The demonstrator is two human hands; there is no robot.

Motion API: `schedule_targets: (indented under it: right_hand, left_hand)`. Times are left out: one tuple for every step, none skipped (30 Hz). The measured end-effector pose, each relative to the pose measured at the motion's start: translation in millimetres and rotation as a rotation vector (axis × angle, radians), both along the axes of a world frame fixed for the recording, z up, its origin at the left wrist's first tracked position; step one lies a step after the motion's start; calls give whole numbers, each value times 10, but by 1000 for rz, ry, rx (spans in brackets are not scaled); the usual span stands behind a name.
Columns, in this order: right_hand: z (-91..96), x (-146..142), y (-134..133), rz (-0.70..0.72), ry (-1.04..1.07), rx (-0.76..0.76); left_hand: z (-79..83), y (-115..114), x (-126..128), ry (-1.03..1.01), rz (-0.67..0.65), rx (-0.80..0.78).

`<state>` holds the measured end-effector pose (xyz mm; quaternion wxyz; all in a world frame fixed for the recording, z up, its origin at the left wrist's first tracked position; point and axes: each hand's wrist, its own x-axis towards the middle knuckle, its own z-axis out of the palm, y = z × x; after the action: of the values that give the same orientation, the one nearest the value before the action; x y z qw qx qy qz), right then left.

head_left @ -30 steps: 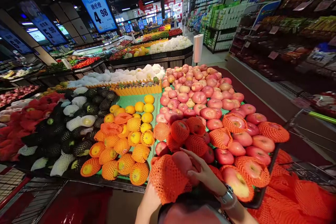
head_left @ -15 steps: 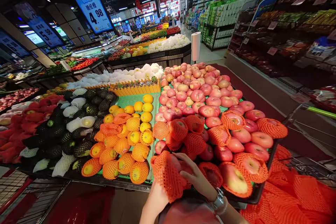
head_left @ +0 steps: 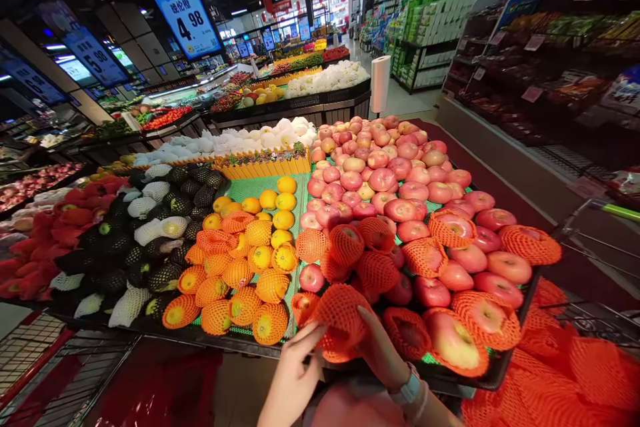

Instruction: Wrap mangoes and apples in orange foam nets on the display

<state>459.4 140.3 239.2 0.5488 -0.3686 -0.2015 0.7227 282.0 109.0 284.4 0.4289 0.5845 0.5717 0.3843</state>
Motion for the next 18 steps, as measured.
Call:
schedule_targets:
  right_hand:
    - [-13,18,8,-28,-33,3]
    - [-27,29,14,-37,-73,11]
    - [-42,31,16,-32,-122,33]
    - [-54,21,13,-16,-185,77]
    - [-61,0,2,8,-251,132]
    - [-60,-32,-16,33,-312,194]
    - [-51,-71,-39,58,-363,260]
    - [-32,-113,-66,87,-406,326]
    - [-5,-156,-92,115,-445,387]
    - [26,-194,-116,141,-490,442]
    - [58,-226,-133,163,-546,496]
    - [86,-249,-143,180,-619,549]
    - [106,-263,-145,181,-704,602]
    - [115,-268,-143,166,-795,655]
    - [110,-268,-138,143,-878,710]
    - [92,-262,-133,127,-941,765]
    - [64,-255,-130,118,-981,814]
    - [30,-246,-132,117,-1007,857]
  left_hand:
    - [-25,-41,-58,-76,112,39]
    - [-69,-70,-89,-181,263,90]
    - [-129,-87,-88,-307,408,129]
    - [-196,-93,-54,-441,484,125]
    - [-265,-91,8,-572,494,75]
    - [-329,-84,85,-682,450,-9]
    - [-384,-76,167,-766,390,-95]
    - [-428,-68,241,-824,354,-156]
    - [-464,-62,298,-864,353,-200]
    - [-494,-59,333,-892,380,-228]
    - [-521,-58,346,-910,428,-249]
    - [-550,-59,339,-921,487,-274]
    - [-583,-61,318,-926,546,-307]
    - [-619,-66,291,-926,594,-337]
    - [-657,-71,265,-920,633,-357]
    - [-695,-78,243,-908,668,-362]
    - [-727,-86,229,-893,694,-358]
    - [-753,-93,224,-870,711,-353]
